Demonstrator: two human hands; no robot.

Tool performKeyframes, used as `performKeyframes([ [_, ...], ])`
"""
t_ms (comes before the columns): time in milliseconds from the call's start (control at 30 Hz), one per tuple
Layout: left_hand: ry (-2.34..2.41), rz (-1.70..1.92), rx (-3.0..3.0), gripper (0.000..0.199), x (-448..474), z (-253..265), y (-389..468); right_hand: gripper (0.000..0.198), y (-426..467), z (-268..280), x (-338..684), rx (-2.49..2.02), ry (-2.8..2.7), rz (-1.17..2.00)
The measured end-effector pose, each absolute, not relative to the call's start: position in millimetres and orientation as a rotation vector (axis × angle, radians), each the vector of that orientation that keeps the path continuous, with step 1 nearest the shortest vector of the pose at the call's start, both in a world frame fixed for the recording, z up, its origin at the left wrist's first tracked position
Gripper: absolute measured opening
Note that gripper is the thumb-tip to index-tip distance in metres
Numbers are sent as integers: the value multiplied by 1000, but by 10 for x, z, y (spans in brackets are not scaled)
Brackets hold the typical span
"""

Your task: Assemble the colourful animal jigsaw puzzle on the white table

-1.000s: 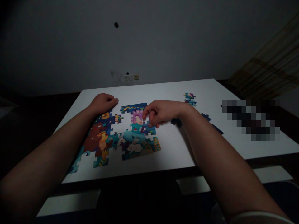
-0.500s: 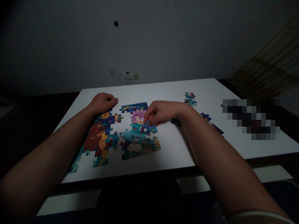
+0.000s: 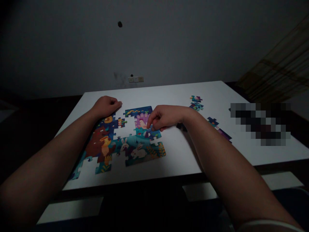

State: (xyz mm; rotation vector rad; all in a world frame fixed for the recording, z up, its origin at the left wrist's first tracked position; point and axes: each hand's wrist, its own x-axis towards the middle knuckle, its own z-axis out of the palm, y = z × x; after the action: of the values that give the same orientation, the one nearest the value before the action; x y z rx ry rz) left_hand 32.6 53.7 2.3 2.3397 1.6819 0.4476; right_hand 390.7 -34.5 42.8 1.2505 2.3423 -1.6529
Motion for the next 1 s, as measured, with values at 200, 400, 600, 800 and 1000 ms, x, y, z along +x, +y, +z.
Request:
performKeyframes([
  [200, 1693, 446, 2319, 45, 338, 32, 533, 40, -357, 453, 3894, 1259, 2341, -1624],
  [400, 1701, 438, 2327, 46, 344, 40, 519, 36, -366, 467, 3877, 1272, 2366, -1569],
  [600, 1703, 430, 2312, 45, 352, 55, 509, 39, -373, 473, 3869, 1273, 2358, -1559],
  [800, 1714, 433, 2334, 45, 346, 37, 531, 43, -375, 484, 3855, 1297, 2350, -1529],
  [1000, 1704, 435, 2353, 45, 335, 26, 544, 46, -366, 480, 3856, 1299, 2350, -1523],
])
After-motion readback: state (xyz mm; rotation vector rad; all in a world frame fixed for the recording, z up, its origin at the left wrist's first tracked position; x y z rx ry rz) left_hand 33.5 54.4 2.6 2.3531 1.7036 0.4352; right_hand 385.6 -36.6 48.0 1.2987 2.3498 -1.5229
